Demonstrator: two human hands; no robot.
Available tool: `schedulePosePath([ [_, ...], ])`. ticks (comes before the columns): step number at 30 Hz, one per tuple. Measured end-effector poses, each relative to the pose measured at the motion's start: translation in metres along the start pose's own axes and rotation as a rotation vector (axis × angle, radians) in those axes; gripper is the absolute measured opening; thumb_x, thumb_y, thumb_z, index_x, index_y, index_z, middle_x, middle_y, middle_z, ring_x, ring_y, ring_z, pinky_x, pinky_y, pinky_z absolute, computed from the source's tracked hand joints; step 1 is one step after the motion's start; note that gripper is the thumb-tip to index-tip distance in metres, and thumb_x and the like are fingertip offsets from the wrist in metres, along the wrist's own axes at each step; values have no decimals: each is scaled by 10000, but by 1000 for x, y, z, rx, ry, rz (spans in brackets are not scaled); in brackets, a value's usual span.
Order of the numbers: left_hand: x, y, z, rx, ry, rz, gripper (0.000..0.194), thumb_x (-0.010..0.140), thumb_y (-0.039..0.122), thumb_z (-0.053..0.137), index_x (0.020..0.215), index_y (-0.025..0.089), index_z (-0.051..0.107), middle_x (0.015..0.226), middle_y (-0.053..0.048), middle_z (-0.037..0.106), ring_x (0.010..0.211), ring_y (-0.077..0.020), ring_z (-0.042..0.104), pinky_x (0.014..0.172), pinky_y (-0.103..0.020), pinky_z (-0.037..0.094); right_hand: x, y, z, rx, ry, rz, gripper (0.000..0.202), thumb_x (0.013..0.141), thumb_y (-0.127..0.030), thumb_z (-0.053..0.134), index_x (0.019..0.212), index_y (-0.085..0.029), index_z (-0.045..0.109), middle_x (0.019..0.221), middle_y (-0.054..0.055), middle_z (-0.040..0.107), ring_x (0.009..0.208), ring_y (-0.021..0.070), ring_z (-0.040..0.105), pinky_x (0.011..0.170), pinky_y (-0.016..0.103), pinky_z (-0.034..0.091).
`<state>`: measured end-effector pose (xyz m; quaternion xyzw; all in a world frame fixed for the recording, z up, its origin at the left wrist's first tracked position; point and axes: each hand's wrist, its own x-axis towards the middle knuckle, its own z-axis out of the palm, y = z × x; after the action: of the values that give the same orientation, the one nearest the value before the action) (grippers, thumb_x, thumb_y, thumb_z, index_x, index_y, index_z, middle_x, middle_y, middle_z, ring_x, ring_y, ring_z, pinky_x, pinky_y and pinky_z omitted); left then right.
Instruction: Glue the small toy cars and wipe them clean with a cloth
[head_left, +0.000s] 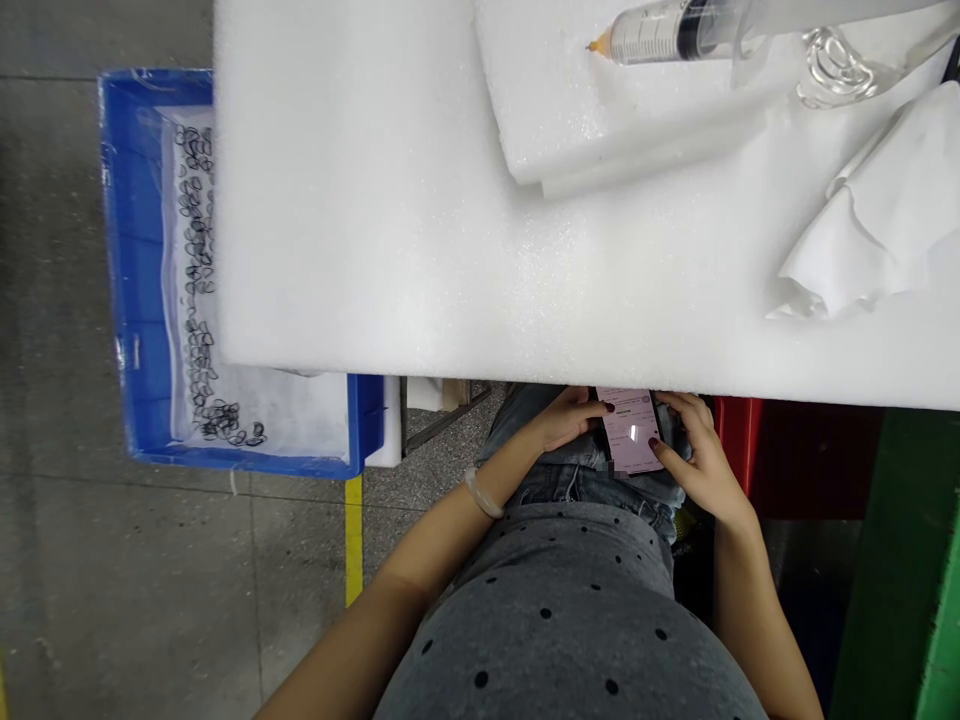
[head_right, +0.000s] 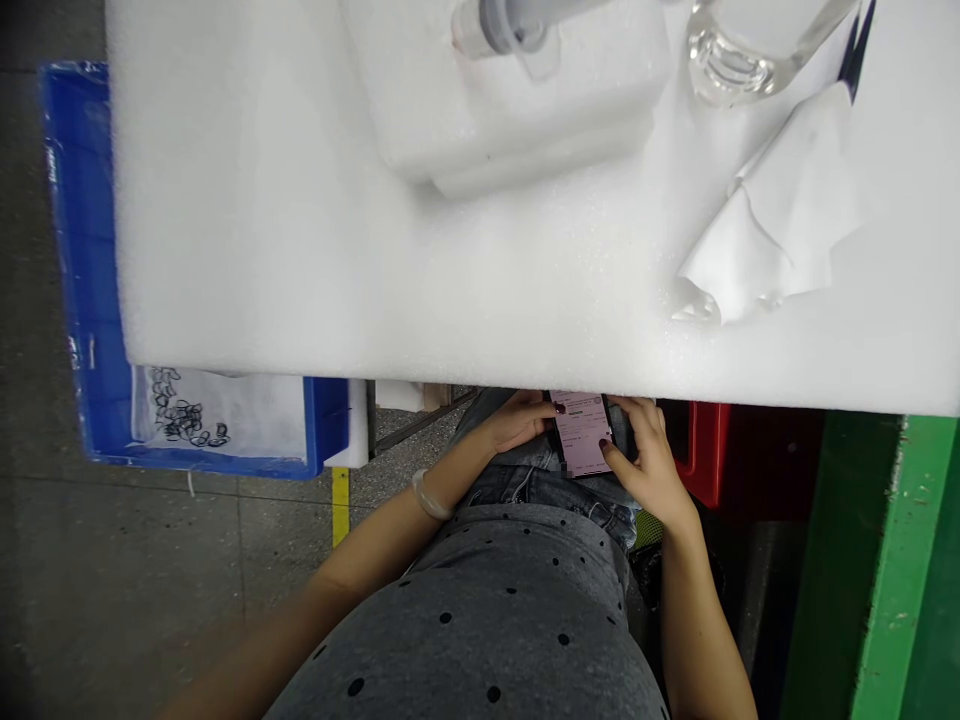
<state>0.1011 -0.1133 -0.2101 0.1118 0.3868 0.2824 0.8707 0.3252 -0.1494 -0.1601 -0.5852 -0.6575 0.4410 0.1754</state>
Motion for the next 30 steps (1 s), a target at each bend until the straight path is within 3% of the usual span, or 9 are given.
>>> schedulePosePath([
  [6, -1, 0, 1, 52, 10, -13, 388, 610, 252, 902, 948, 121, 764, 1064, -132, 768, 1106, -316, 666, 1026, -474, 445, 0, 1, 0, 3, -8, 9, 495, 919, -324, 581, 1401, -326, 467, 1420, 81, 466, 1343, 329, 425, 1119, 560, 371],
  [14, 0, -2, -1, 64, 28, -22, 330, 656, 280, 868, 929, 124, 768, 1037, -133, 774, 1112, -313, 665, 1042, -482, 432, 0, 2, 0, 20, 1, 6, 491, 918, -327, 584, 1398, -323, 479, 1408, 80, 478, 1339, 328, 431, 1118, 570, 371],
  [30, -1, -2, 2, 94, 46, 12, 362, 613, 236, 885, 941, 146, 761, 1021, -109, 762, 1047, -289, 664, 959, -435, 457, 1, 4, 1, 38, 17, 5, 444, 946, -317, 541, 1386, -335, 490, 1411, 68, 487, 1338, 319, 442, 1120, 548, 374],
])
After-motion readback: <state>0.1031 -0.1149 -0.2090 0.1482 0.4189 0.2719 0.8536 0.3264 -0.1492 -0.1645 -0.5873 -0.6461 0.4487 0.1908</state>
